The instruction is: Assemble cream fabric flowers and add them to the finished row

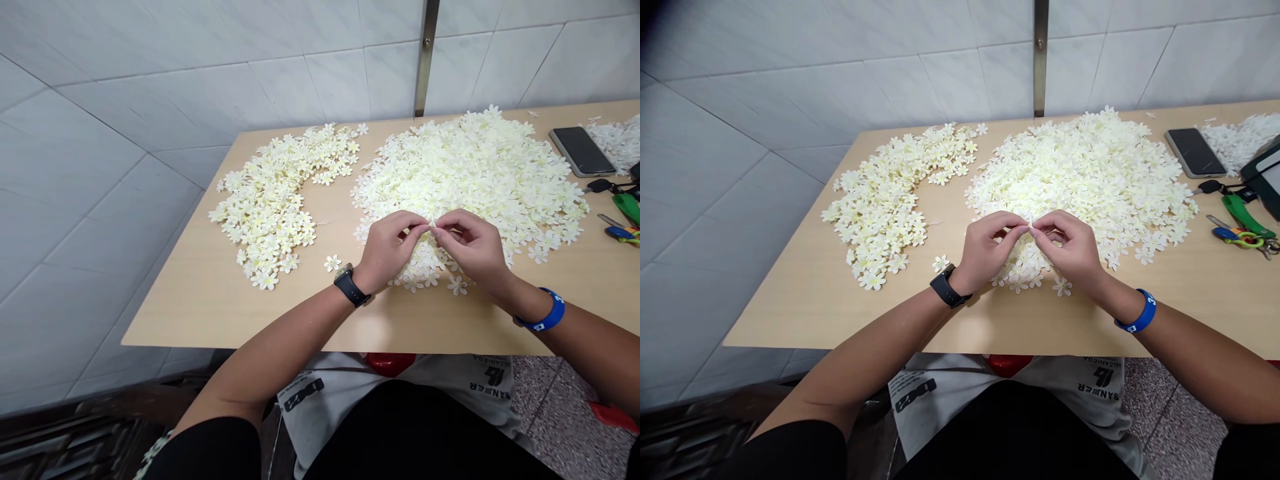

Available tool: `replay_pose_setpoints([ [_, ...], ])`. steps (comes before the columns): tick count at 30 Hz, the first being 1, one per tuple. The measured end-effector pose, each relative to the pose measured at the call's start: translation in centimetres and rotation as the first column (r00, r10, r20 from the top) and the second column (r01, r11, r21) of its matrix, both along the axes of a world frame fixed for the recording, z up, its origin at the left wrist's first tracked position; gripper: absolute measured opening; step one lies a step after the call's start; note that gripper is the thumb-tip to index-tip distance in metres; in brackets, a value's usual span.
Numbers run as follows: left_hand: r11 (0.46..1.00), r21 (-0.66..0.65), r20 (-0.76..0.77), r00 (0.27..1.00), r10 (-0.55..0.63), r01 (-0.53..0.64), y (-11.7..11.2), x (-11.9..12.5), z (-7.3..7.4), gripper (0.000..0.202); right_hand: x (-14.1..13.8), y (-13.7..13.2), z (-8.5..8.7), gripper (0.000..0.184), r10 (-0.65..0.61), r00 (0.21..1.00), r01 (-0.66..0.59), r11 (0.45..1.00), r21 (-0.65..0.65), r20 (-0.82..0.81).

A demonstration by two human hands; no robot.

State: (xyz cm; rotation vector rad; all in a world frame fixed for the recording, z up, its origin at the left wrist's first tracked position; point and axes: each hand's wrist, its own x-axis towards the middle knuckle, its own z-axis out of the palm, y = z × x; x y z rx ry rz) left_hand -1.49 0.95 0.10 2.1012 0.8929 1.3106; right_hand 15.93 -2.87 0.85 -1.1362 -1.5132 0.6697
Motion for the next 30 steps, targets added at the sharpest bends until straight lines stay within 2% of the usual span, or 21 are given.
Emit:
replay_pose_setpoints([
  [17, 0.999, 0.013, 0.034, 0.999, -0.037, 0.037, 0.11, -0.31, 0.34, 0.018, -0.02, 0.06, 0.22, 0.019, 0.065, 0.988, -0.075, 0.995, -0.067, -0.137],
  [30, 0.994, 0.065, 0.006, 0.996, -0.086, 0.086, 0.33, -0.44, 0.41, 0.017, 0.13, 0.29, 0.32, 0.024, 0.091, 0.984, -0.108, 0.988, -0.108, -0.151],
])
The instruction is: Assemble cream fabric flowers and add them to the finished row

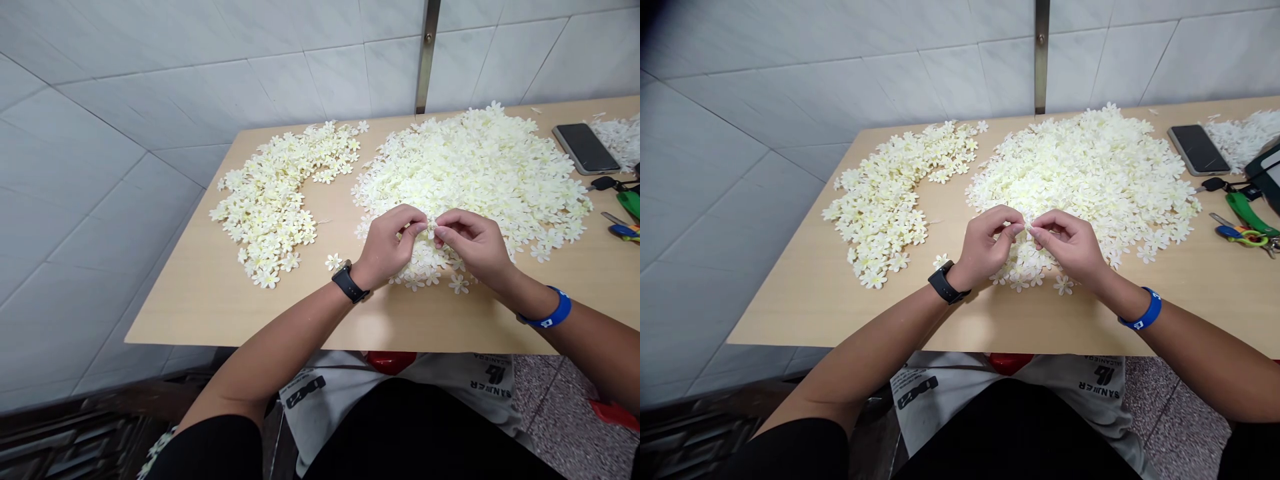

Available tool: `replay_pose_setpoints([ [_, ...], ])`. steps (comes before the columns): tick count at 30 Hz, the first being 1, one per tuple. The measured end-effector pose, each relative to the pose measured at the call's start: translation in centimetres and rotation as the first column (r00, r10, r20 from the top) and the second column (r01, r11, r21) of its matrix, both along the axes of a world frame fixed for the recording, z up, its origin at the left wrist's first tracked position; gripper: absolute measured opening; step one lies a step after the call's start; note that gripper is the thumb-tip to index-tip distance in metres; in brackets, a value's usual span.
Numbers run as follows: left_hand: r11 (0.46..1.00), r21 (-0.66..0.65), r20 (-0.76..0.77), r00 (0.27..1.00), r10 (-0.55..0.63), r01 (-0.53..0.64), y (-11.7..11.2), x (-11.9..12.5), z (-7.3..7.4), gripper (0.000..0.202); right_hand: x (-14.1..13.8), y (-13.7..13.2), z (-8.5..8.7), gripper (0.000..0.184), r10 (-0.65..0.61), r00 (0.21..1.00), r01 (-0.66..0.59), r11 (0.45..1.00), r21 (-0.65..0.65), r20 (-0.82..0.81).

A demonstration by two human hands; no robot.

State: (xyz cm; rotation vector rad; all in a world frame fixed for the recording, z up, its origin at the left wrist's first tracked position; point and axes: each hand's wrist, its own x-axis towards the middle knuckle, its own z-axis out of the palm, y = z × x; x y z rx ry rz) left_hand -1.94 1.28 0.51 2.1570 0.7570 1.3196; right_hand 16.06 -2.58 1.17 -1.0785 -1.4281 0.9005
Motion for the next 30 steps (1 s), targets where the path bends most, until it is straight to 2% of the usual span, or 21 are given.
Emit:
replay_pose_setpoints([
  [10, 1.0, 0.011, -0.026, 0.999, -0.026, 0.026, 0.07, -0.06, -0.05, 0.015, 0.04, 0.04, 0.05, 0.024, -0.003, 1.0, 0.003, 1.0, -0.015, 0.005],
  [17, 0.998, -0.057, -0.031, 1.0, -0.004, 0.003, -0.03, -0.02, 0.06, 0.014, 0.09, 0.08, 0.25, 0.018, -0.009, 1.0, 0.009, 0.999, -0.051, 0.006],
  [24, 0.992, -0.122, -0.003, 1.0, -0.016, 0.016, -0.2, 0.22, -0.09, 0.017, -0.05, -0.06, 0.3, 0.015, -0.108, 0.994, 0.109, 0.993, -0.04, 0.035],
  [30, 0.999, -0.049, 0.015, 1.0, 0.023, -0.022, -0.21, 0.26, -0.29, 0.014, -0.23, -0.22, 0.06, 0.011, -0.09, 0.995, 0.09, 0.996, 0.001, 0.036],
])
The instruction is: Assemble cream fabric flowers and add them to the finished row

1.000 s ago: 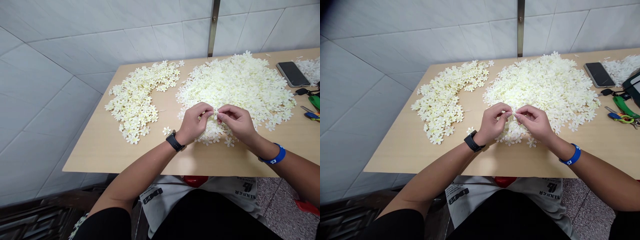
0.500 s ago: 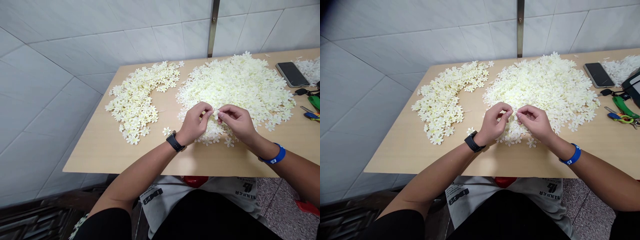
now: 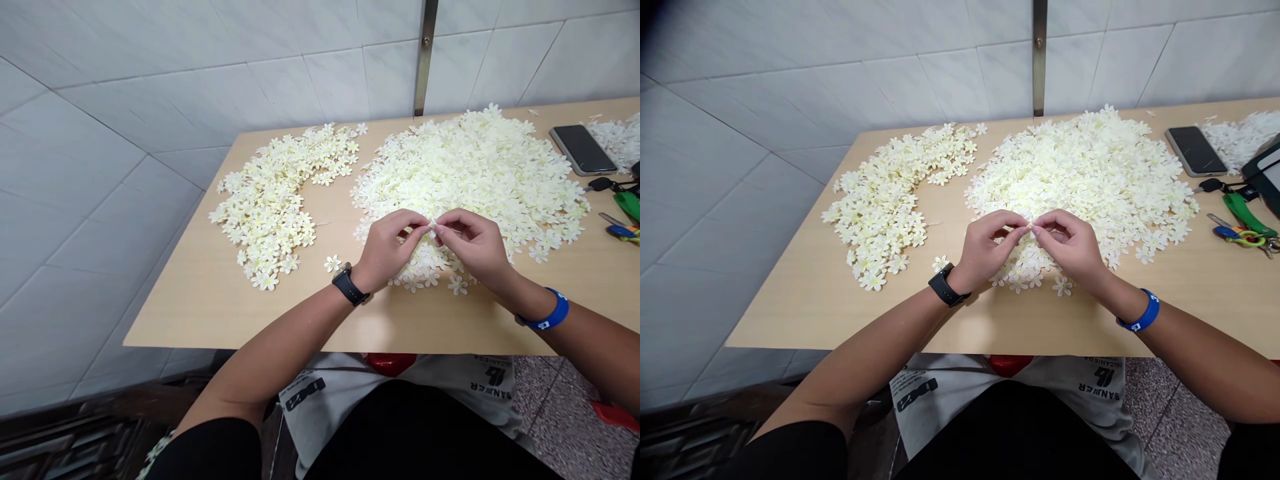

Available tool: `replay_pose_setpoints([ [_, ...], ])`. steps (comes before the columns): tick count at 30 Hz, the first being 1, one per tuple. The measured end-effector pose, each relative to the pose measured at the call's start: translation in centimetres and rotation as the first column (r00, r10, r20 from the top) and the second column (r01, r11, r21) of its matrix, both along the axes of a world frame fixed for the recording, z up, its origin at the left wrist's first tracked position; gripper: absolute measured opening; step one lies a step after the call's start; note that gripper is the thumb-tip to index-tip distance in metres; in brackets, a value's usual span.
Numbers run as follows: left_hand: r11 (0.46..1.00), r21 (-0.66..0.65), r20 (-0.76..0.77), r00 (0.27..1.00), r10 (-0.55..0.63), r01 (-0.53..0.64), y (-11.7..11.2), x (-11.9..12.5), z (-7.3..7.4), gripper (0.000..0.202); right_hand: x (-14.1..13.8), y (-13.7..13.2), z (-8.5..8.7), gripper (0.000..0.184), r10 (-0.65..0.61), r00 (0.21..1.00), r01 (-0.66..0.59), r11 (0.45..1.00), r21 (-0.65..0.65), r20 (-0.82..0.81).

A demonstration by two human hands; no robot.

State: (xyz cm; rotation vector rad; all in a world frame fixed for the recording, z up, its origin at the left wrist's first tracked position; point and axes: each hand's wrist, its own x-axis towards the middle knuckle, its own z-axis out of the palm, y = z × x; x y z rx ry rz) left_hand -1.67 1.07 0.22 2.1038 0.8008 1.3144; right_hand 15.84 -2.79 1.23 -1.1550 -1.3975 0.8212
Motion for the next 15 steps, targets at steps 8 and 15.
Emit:
replay_pose_setpoints([
  [8, 0.993, 0.114, -0.103, 0.993, 0.052, -0.041, 0.23, -0.31, 0.01, 0.011, 0.38, -0.04, -0.53, 0.003, 0.005, 0.992, -0.025, 0.987, 0.16, 0.123],
  [15, 0.995, 0.091, -0.062, 0.997, 0.054, -0.048, 0.38, -0.41, 0.04, 0.013, 0.55, 0.22, 0.13, 0.01, 0.051, 0.997, -0.055, 0.997, 0.061, 0.063],
])
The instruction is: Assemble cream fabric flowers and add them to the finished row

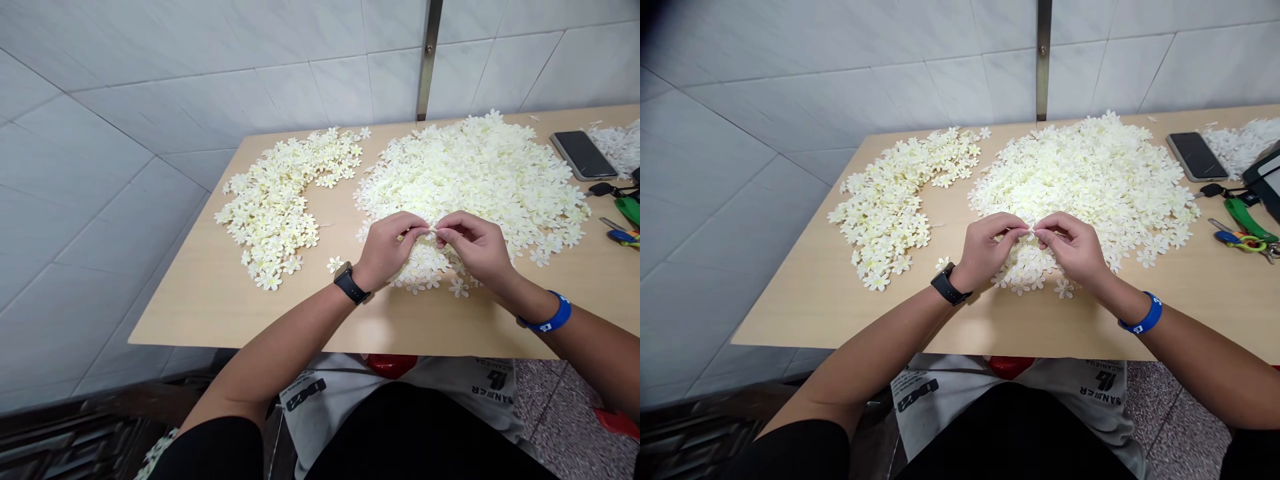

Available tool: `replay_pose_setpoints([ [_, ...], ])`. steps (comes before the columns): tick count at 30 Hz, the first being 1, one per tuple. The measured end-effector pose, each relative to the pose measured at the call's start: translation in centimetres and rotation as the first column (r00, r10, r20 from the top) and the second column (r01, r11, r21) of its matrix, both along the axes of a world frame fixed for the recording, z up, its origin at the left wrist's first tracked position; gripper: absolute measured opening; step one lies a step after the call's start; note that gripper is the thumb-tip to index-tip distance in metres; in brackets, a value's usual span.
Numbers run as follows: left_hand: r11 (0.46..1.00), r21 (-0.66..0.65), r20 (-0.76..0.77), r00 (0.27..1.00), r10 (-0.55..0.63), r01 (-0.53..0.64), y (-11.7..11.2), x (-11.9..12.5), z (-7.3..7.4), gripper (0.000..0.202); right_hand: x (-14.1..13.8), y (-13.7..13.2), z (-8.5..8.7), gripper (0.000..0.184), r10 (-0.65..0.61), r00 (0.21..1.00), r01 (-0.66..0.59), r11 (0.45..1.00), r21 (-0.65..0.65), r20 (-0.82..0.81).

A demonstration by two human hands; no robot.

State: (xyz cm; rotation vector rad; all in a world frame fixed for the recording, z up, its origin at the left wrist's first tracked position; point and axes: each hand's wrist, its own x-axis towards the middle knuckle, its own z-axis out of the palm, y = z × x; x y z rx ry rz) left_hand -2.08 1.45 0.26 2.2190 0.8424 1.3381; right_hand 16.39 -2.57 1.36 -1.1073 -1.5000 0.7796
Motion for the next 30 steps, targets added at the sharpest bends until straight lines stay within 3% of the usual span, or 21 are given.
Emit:
replay_pose_setpoints([
  [5, 0.999, -0.048, 0.032, 0.999, -0.018, 0.02, 0.11, 0.03, 0.04, 0.015, 0.08, 0.22, 0.22, 0.011, 0.015, 0.998, -0.021, 0.995, -0.096, -0.065],
  [17, 0.992, -0.118, 0.023, 0.999, -0.045, 0.048, 0.14, -0.06, 0.18, 0.012, -0.02, 0.06, 0.25, 0.009, -0.06, 0.996, 0.049, 0.986, -0.157, -0.066],
  [25, 0.987, -0.133, -0.021, 0.996, 0.088, -0.09, 0.46, -0.16, 0.3, 0.004, 0.21, 0.29, 0.2, 0.009, -0.176, 0.982, 0.166, 0.975, -0.146, -0.06],
  [30, 0.994, -0.105, -0.002, 1.0, 0.024, -0.024, -0.28, 0.25, 0.32, 0.015, -0.15, 0.03, 0.21, 0.01, -0.173, 0.984, 0.167, 0.978, -0.123, -0.041],
])
